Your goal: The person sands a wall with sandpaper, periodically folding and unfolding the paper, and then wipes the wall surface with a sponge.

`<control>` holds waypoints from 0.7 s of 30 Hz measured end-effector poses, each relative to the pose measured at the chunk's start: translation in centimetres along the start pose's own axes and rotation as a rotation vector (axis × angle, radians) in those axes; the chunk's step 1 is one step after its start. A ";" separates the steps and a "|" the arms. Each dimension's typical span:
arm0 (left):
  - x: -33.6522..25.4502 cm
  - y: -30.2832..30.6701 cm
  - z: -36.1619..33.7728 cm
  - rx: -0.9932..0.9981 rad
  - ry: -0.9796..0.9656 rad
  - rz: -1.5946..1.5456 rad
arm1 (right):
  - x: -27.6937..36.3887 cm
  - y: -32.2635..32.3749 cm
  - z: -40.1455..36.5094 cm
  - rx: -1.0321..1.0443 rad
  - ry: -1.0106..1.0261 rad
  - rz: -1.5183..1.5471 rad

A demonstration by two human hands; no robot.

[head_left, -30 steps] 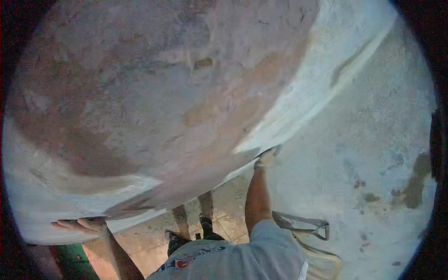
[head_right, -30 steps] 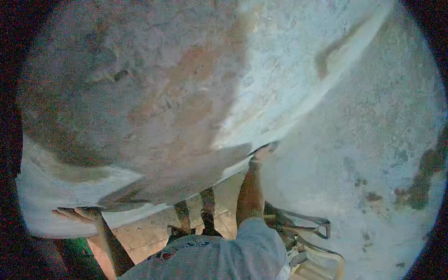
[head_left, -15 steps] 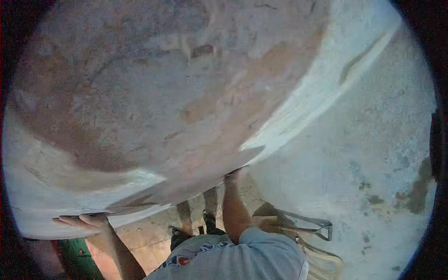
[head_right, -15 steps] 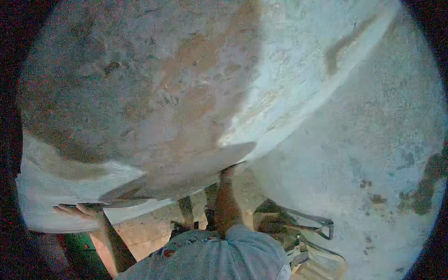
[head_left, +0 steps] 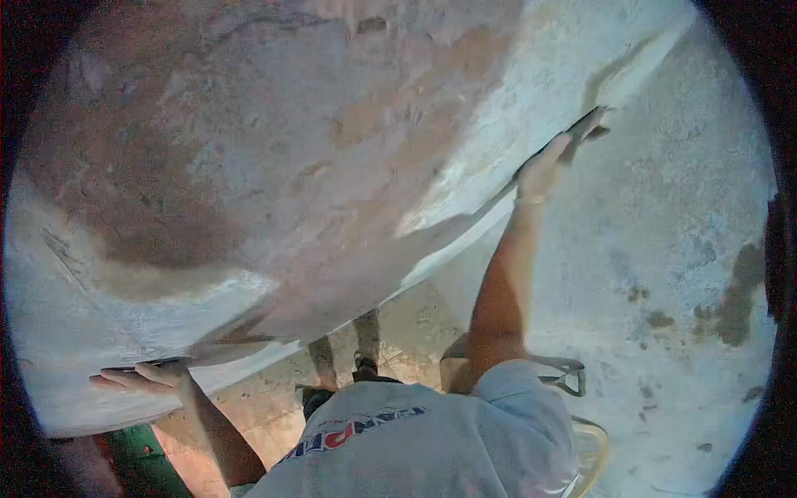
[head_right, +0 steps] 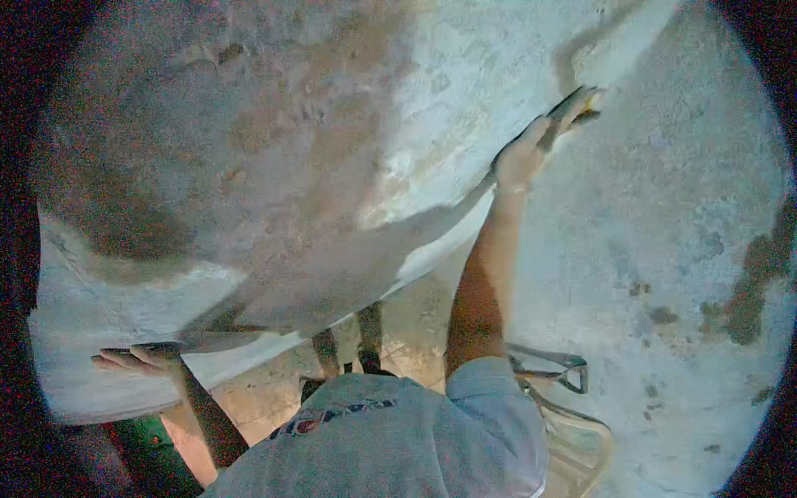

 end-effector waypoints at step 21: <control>1.4 0.6 -1.2 0.012 0.028 0.011 | 12.6 -5.4 -6.1 -0.022 0.059 0.064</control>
Point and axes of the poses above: each hand's wrist, its own z-axis towards the middle knuckle, its own y-axis out of the back of the hand, x = y × z, the point moved 7 cm from there along z, towards the middle knuckle, and after that the axes turned 7 degrees about -x, right-handed, at the moved point
